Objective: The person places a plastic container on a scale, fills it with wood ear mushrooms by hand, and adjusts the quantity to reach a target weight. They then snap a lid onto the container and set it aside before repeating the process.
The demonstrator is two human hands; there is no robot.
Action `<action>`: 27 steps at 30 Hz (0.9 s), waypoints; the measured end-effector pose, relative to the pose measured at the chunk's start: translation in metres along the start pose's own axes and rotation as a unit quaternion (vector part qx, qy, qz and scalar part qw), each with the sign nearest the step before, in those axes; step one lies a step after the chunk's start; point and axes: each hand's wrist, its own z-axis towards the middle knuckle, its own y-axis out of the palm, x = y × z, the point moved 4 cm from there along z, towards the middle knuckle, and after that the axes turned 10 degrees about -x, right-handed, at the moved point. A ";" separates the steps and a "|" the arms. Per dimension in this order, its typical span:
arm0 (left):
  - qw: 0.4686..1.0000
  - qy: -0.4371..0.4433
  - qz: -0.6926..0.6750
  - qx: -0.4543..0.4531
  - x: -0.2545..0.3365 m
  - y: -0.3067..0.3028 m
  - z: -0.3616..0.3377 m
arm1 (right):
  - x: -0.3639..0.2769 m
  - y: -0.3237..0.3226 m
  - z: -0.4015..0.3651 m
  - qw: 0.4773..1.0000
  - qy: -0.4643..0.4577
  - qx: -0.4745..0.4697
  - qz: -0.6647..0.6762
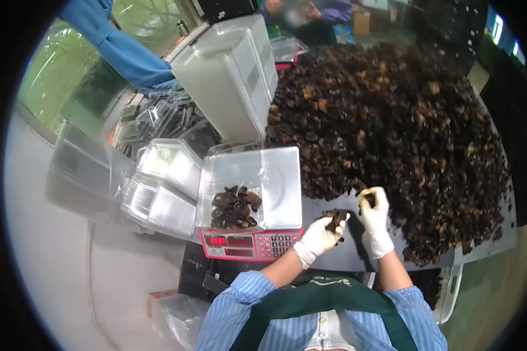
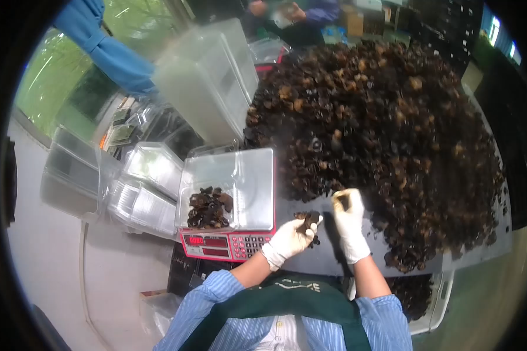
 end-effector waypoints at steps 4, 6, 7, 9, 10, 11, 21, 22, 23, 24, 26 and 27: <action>0.942 0.142 0.303 0.012 0.003 0.043 -0.019 | -0.047 0.037 0.006 0.996 0.040 -0.063 0.054; 0.894 0.197 0.401 0.031 0.008 0.072 -0.039 | -0.069 0.054 0.006 0.991 0.040 -0.096 0.079; 0.879 0.213 0.425 0.020 0.013 0.087 -0.053 | -0.078 0.062 0.007 0.989 0.036 -0.112 0.089; 0.800 0.280 0.531 -0.013 0.029 0.116 -0.087 | -0.092 0.079 0.015 0.986 -0.014 -0.142 0.086; 0.709 0.346 0.614 0.022 0.045 0.123 -0.105 | -0.100 0.089 0.019 0.983 -0.026 -0.158 0.087; 0.604 0.407 0.683 0.057 0.059 0.127 -0.125 | -0.109 0.100 0.022 0.980 -0.038 -0.175 0.089; 0.168 0.354 0.879 0.274 0.121 0.120 -0.184 | -0.147 0.212 0.003 0.868 -0.319 -0.356 -0.136; 0.181 0.361 0.875 0.268 0.122 0.121 -0.185 | -0.149 0.207 0.005 0.880 -0.311 -0.349 -0.082; 0.193 0.368 0.871 0.262 0.123 0.122 -0.187 | -0.150 0.196 0.009 0.895 -0.300 -0.324 -0.064; 0.192 0.373 0.869 0.263 0.121 0.126 -0.189 | -0.145 0.185 0.013 0.907 -0.279 -0.310 -0.054; 0.175 0.374 0.868 0.276 0.119 0.130 -0.195 | -0.127 0.153 0.017 0.926 -0.257 -0.264 -0.086; 0.166 0.374 0.867 0.283 0.119 0.132 -0.197 | -0.120 0.133 0.019 0.933 -0.250 -0.224 -0.127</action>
